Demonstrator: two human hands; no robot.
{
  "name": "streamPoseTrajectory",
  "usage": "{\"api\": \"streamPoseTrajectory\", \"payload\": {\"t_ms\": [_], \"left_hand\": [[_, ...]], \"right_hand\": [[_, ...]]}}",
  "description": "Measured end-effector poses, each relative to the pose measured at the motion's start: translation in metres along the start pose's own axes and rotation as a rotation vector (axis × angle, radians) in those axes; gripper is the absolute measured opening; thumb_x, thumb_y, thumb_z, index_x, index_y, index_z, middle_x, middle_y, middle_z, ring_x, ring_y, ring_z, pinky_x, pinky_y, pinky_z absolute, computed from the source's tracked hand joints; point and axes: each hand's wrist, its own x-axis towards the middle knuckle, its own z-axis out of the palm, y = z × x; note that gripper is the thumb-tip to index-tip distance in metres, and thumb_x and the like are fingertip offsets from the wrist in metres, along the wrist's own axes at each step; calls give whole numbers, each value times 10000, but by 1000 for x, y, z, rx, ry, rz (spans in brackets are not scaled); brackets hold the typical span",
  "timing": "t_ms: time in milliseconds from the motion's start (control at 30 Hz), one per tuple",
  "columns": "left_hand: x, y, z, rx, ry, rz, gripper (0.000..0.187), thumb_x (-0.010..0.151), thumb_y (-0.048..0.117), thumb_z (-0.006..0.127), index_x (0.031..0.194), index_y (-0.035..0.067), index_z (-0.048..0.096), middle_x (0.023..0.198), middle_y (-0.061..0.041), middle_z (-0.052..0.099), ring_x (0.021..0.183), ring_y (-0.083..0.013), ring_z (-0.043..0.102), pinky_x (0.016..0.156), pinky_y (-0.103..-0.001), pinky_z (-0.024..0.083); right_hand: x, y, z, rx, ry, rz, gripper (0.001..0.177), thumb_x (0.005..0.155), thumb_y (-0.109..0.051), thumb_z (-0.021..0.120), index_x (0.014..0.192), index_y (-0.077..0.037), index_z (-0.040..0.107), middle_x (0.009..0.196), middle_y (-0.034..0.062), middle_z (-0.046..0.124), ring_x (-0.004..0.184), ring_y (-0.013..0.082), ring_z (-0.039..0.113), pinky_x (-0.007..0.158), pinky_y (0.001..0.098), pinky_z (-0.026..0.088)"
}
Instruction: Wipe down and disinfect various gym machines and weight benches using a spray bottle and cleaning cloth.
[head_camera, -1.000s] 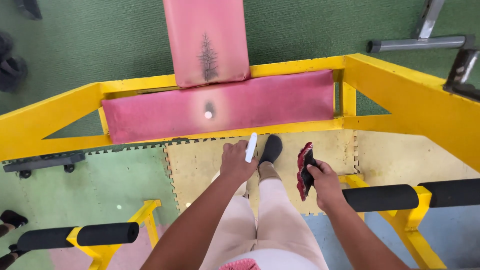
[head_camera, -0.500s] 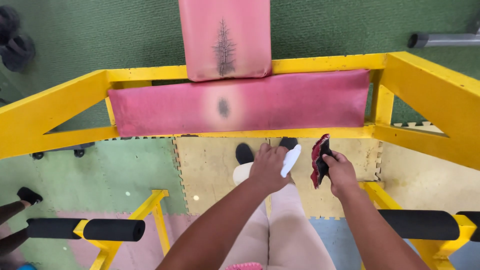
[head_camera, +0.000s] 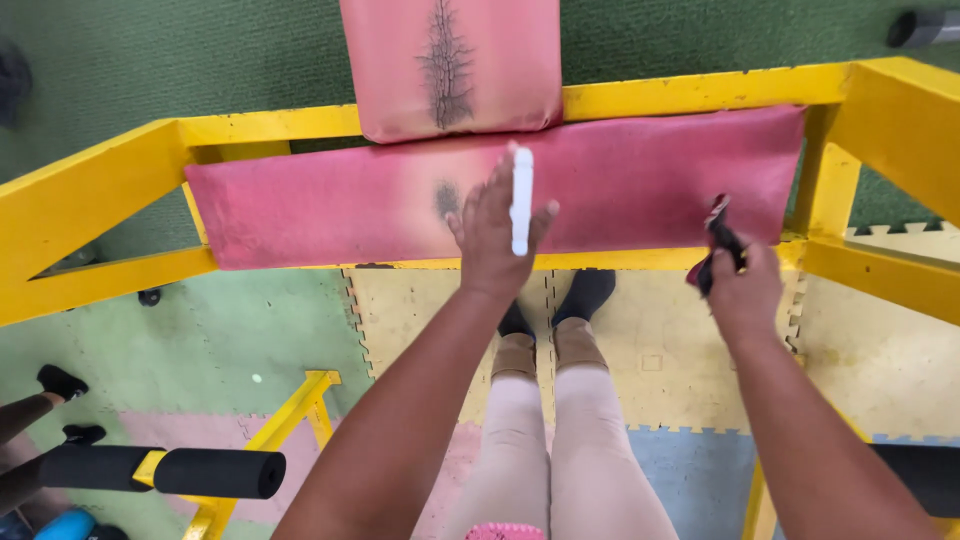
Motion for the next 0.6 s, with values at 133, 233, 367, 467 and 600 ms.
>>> {"api": "streamPoseTrajectory", "payload": {"t_ms": [133, 233, 367, 467, 600], "left_hand": [[23, -26, 23, -492, -102, -265, 901, 896, 593, 676, 1625, 215, 306, 1330, -68, 671, 1046, -245, 713, 1009, -505, 578], [22, -48, 56, -533, -55, -154, 861, 970, 585, 667, 1644, 196, 297, 1427, -77, 647, 1082, -232, 710, 1054, -506, 533], [8, -81, 107, -249, -99, -118, 833, 930, 460, 720, 1610, 198, 318, 1316, -61, 683, 1101, -222, 688, 1045, -507, 420], [0, -86, 114, -223, -78, -52, 777, 914, 347, 723, 1581, 200, 353, 1292, -30, 674, 1149, -209, 668, 1060, -492, 413], [-13, -89, 120, -225, -38, 3, 709, 893, 264, 731, 1521, 193, 409, 1158, 15, 705, 1196, -233, 646, 1141, -511, 374]], "right_hand": [[41, 28, 9, -103, 134, -267, 262, 1008, -115, 693, 1257, -34, 686, 1199, 209, 635, 1135, 368, 615, 998, 478, 491], [69, 52, 17, -138, 213, -367, 223, 1033, -77, 682, 1249, -22, 668, 1258, 202, 632, 1220, 391, 590, 1087, 489, 474], [94, 88, 56, -210, 290, -466, 304, 1045, -38, 649, 1346, -10, 624, 1439, 214, 579, 1394, 421, 512, 1219, 510, 393], [87, 82, 98, -237, 332, -444, 416, 1052, -39, 616, 1466, -10, 582, 1583, 252, 477, 1489, 453, 413, 1268, 531, 307], [45, 17, 164, -247, 314, -460, 454, 1122, -114, 554, 1571, -56, 522, 1691, 225, 337, 1574, 448, 262, 1301, 550, 193]]}}
